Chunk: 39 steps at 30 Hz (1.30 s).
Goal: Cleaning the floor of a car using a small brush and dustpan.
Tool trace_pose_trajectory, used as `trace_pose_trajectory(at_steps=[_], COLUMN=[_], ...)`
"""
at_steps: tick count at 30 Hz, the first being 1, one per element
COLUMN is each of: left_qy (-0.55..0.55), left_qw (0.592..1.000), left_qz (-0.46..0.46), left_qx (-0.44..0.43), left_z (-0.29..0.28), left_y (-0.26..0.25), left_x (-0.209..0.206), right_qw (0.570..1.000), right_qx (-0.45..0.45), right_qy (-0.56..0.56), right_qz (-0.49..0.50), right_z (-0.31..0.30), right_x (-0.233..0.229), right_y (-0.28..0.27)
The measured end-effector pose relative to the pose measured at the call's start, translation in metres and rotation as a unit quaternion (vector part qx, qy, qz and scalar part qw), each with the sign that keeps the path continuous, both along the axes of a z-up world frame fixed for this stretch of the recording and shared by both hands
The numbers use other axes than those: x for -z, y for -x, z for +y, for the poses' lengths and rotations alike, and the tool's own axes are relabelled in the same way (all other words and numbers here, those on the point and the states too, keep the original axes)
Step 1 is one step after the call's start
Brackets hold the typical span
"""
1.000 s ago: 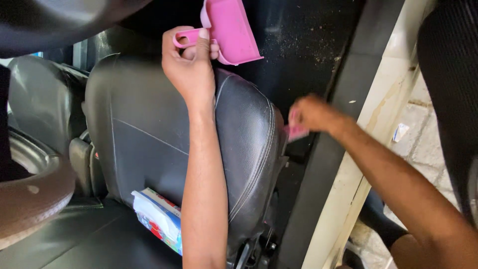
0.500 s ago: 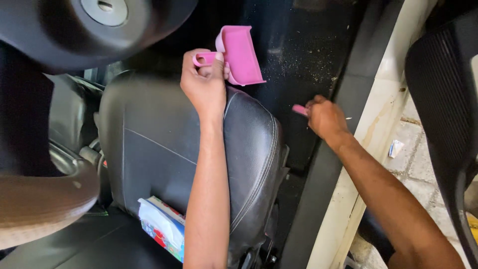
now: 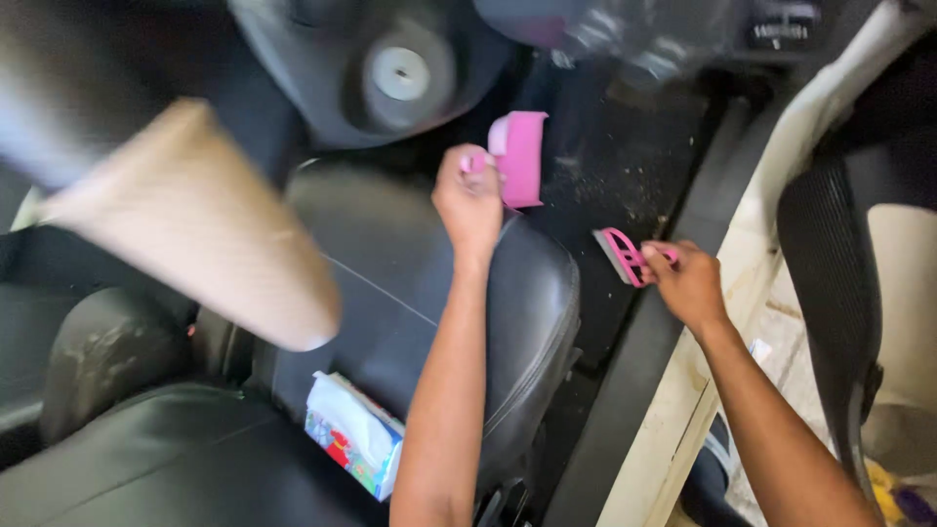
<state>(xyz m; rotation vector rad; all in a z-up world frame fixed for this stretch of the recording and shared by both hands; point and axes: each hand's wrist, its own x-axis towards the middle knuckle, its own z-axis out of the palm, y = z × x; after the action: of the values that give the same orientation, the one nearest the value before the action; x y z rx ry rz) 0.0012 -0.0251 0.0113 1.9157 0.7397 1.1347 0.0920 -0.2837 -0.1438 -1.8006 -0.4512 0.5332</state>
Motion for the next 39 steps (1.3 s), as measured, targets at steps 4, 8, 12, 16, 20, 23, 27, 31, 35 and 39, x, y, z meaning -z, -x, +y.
trace_pose_trajectory(at_steps=[4,8,12,16,20,23,27,31,35,39], left_qy=[0.011,-0.046,-0.129,-0.083,-0.065,-0.058,0.014,-0.025,-0.034,-0.086], left_qw=[0.998,0.991,0.977,0.976,0.971,0.972,0.986,0.980,0.972,0.963], left_qz=[0.060,0.120,0.166,0.196,0.222,0.225,0.164,0.193,0.224,0.249], left_qx=[-0.009,-0.042,-0.045,-0.050,-0.052,-0.047,-0.031,-0.040,-0.062,-0.051], left_z=[-0.001,-0.005,0.004,0.005,0.006,0.008,0.008,0.008,0.005,0.008], left_y=[0.016,0.019,0.016,0.010,0.008,0.008,0.009,0.008,0.004,0.006], left_x=[-0.003,-0.015,-0.003,-0.007,-0.009,-0.008,-0.005,-0.006,-0.010,-0.005], right_qw=[0.997,0.993,0.975,0.953,0.955,0.997,0.998,0.924,0.827,0.885], right_qx=[0.001,0.019,0.052,0.086,0.102,0.056,-0.061,-0.077,-0.043,-0.118], right_qy=[-0.038,-0.022,-0.044,-0.075,-0.056,0.002,0.014,-0.081,-0.101,-0.180], right_qz=[0.061,0.113,0.212,0.282,0.273,0.052,-0.007,0.365,0.551,0.414], right_z=[-0.008,-0.010,-0.005,0.007,0.026,0.052,0.086,0.112,0.119,0.128], right_x=[-0.011,-0.023,0.000,0.032,0.075,0.073,0.122,0.180,0.198,0.167], right_y=[-0.001,0.003,0.010,0.016,0.033,0.053,0.064,0.079,0.080,0.072])
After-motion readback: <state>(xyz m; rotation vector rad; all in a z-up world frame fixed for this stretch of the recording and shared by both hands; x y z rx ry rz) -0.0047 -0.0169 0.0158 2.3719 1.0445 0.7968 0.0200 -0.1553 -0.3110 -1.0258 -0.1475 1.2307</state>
